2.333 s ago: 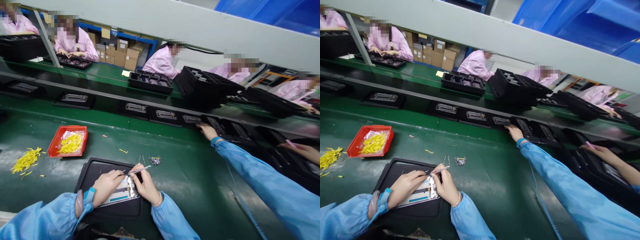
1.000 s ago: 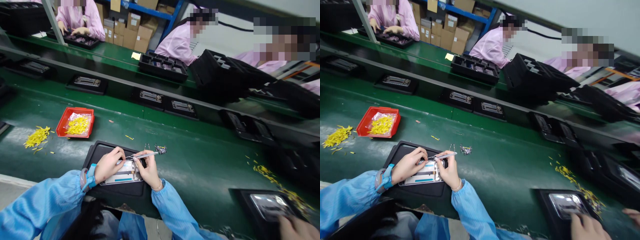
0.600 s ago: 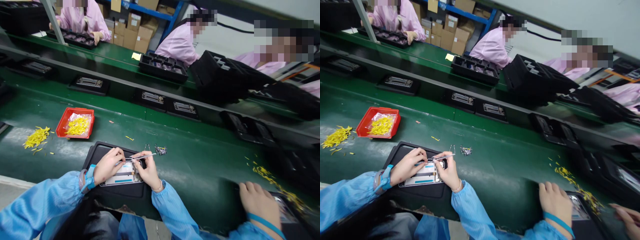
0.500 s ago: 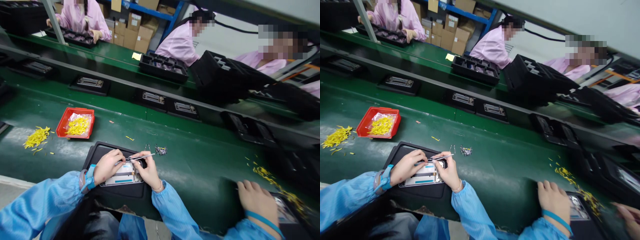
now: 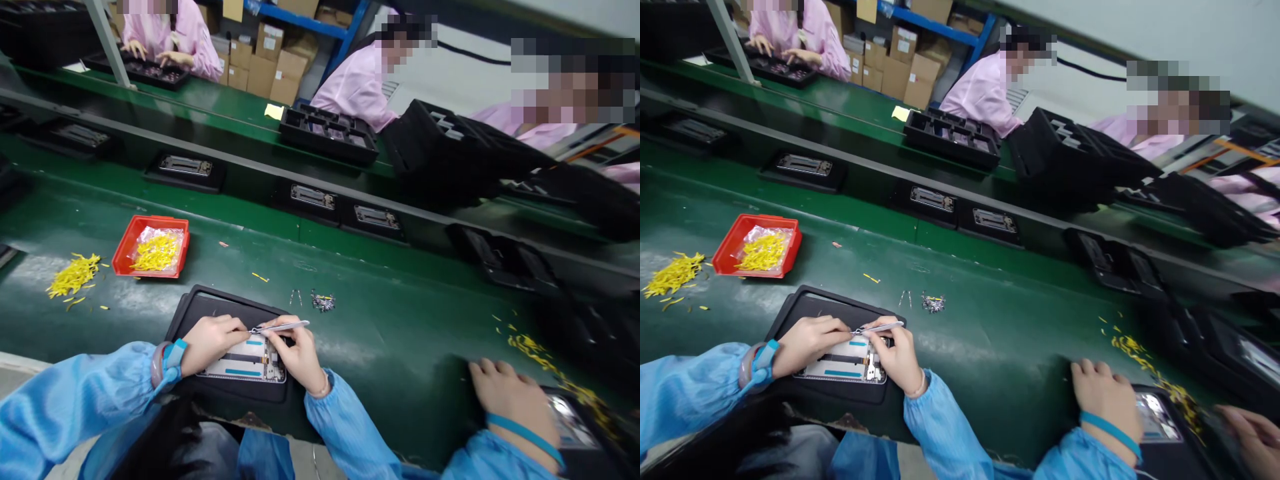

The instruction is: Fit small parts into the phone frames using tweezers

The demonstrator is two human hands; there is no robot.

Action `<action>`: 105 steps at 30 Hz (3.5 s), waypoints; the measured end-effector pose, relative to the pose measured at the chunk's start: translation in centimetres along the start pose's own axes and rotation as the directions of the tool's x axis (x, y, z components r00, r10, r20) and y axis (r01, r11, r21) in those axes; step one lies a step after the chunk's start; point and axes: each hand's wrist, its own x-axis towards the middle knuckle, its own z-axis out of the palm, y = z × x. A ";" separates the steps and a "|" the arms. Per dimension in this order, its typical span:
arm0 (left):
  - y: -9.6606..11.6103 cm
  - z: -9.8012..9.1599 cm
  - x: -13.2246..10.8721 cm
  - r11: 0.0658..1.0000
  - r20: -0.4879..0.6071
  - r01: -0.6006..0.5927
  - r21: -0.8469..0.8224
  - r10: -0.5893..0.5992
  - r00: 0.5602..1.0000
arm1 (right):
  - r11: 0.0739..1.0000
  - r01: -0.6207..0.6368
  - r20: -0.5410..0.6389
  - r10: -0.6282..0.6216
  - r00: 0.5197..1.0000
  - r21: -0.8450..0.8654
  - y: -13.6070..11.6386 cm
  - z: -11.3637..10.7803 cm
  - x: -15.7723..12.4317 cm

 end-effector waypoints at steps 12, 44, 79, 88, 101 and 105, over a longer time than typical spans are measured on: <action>1.6 0.0 -0.2 0.907 0.129 -0.218 0.360 0.183 0.975 | 1.000 -0.022 -0.022 0.022 1.000 0.010 0.1 0.1 -0.1; 0.8 -0.2 0.4 0.898 0.120 -0.248 0.364 0.219 0.968 | 0.999 0.046 0.015 -0.046 0.999 -0.003 0.3 -0.3 0.0; 0.9 -0.2 0.5 0.893 0.090 -0.220 0.393 0.201 0.975 | 0.950 0.294 0.029 -0.293 0.956 -0.104 0.4 -0.1 -1.0; 0.8 -0.2 0.6 0.903 0.126 -0.214 0.372 0.180 0.976 | 0.974 0.219 -0.057 -0.223 0.973 -0.062 0.4 0.0 -1.2; 0.7 0.3 0.3 0.910 0.029 -0.214 0.356 0.218 0.976 | 0.962 0.262 -0.045 -0.266 0.963 -0.080 0.1 0.0 -1.3; 0.7 0.3 0.3 0.908 0.018 -0.223 0.353 0.232 0.973 | 0.954 0.283 -0.003 -0.285 0.959 -0.097 0.2 -0.1 -1.1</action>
